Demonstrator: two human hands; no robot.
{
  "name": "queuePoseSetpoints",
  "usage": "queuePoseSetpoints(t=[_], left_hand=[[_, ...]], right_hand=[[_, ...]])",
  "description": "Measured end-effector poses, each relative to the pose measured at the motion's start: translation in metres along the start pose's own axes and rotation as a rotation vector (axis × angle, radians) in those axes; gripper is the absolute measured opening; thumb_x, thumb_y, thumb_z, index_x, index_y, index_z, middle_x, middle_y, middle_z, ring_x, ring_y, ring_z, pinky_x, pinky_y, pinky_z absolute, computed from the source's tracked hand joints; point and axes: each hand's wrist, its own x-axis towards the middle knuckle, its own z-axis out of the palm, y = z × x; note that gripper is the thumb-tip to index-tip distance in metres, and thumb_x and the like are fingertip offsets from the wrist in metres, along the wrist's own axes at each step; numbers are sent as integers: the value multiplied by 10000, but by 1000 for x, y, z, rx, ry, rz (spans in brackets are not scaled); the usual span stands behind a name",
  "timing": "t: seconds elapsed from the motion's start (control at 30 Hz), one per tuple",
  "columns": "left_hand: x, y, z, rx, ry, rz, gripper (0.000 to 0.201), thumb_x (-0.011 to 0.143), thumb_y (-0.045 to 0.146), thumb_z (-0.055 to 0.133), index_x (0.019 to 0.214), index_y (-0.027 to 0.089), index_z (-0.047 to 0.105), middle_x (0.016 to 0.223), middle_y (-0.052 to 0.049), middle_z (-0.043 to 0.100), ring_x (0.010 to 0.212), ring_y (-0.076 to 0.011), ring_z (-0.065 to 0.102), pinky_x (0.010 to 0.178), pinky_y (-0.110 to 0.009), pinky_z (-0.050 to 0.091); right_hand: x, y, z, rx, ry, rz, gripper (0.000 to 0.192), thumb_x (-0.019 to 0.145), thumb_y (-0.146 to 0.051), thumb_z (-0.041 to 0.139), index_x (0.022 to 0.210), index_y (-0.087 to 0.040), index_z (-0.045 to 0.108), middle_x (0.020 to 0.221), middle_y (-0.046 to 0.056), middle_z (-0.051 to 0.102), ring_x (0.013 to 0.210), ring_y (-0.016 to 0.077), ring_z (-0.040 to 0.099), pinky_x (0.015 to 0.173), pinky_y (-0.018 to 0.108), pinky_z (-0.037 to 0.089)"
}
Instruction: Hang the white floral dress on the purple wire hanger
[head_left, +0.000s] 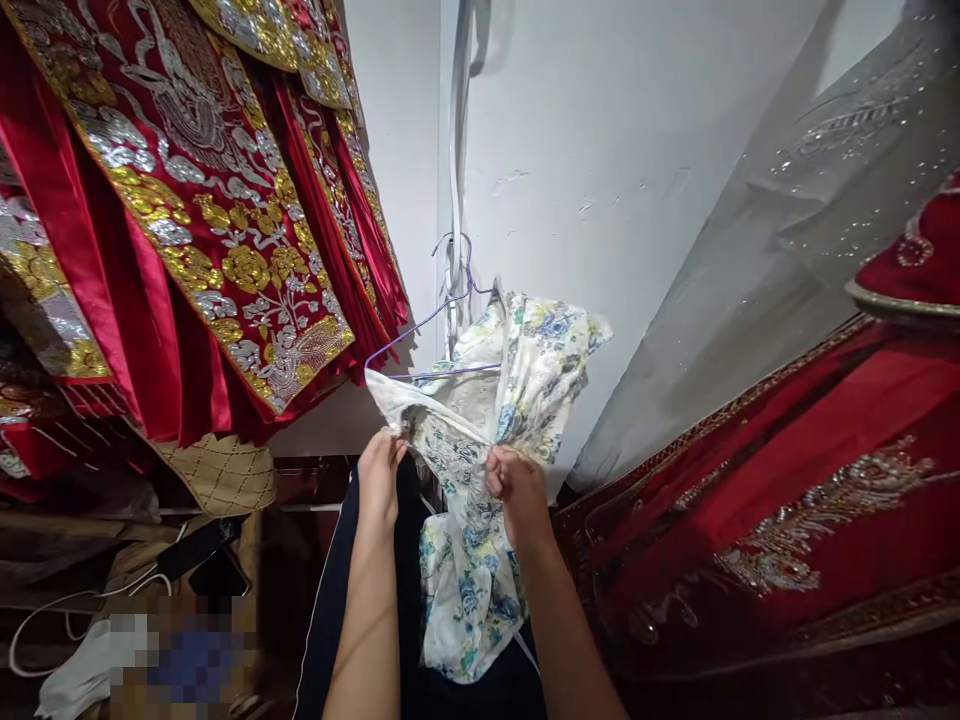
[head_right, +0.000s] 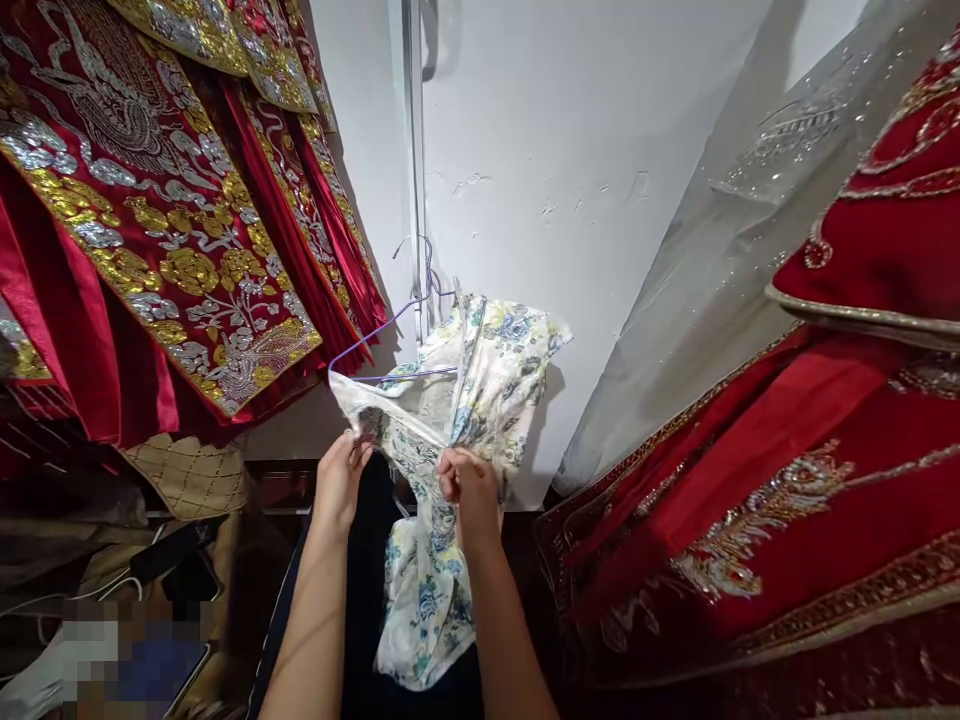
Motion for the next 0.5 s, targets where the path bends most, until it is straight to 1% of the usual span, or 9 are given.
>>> queuePoseSetpoints(t=[0.07, 0.13, 0.17, 0.23, 0.27, 0.33, 0.37, 0.43, 0.5], left_hand=[[-5, -3, 2, 172, -112, 4, 247, 772, 396, 716, 803, 154, 681, 807, -45, 698, 771, -160, 660, 784, -293, 534], [-8, 3, 3, 351, -234, 71, 266, 771, 414, 717, 744, 152, 684, 787, -42, 699, 789, -172, 650, 795, -291, 522], [-11, 8, 5, 387, -280, 97, 276, 782, 424, 711, 743, 152, 685, 814, -50, 711, 822, -183, 656, 814, -296, 522], [-21, 18, 12, 324, -347, 105, 301, 834, 457, 671, 844, 158, 699, 1012, -83, 738, 950, -212, 671, 867, -313, 527], [-28, 23, 18, 257, -372, 94, 317, 864, 475, 643, 914, 167, 699, 1137, -95, 722, 1015, -223, 669, 885, -319, 531], [-42, 34, 33, 152, -432, 72, 336, 902, 496, 605, 1024, 194, 686, 1298, -99, 667, 1085, -235, 663, 891, -326, 542], [-49, 38, 42, 133, -473, 74, 335, 912, 498, 597, 1052, 205, 680, 1323, -98, 654, 1092, -239, 664, 888, -332, 547], [-57, 48, 58, 143, -557, 124, 311, 923, 487, 595, 1051, 216, 678, 1310, -99, 662, 1107, -251, 660, 908, -353, 544], [-58, 58, 71, 182, -626, 221, 275, 936, 461, 588, 1023, 218, 680, 1309, -101, 661, 1179, -260, 630, 993, -381, 508]], right_hand=[[-3, 4, -11, 5, -4, 17, 323, 814, -375, 624, 564, -189, 539, 443, -55, 380, 429, 77, 286, 451, 252, 203], [-3, 3, -19, -62, -41, 55, 343, 812, -387, 620, 548, -191, 522, 436, -54, 375, 425, 80, 280, 451, 257, 198], [-3, 0, -22, -136, -67, 75, 356, 819, -404, 617, 548, -193, 523, 429, -55, 368, 423, 83, 271, 451, 260, 195], [-2, -5, -24, -338, -86, 63, 390, 829, -448, 624, 550, -197, 517, 436, -54, 353, 438, 95, 272, 461, 267, 210], [-1, -8, -24, -440, -63, 28, 396, 834, -471, 629, 567, -200, 523, 456, -50, 363, 457, 105, 293, 472, 271, 233], [1, -14, -22, -571, 28, -92, 351, 853, -506, 621, 681, -202, 583, 564, -20, 479, 538, 142, 405, 525, 285, 325], [3, -18, -20, -593, 50, -156, 319, 869, -512, 606, 776, -207, 618, 680, 8, 567, 628, 171, 486, 582, 298, 385], [6, -24, -15, -581, -31, -219, 304, 912, -513, 545, 959, -230, 646, 947, 57, 657, 853, 225, 581, 732, 329, 465], [11, -31, -8, -500, -232, -190, 311, 943, -501, 494, 1037, -247, 648, 1056, 72, 665, 986, 244, 600, 847, 349, 487]])
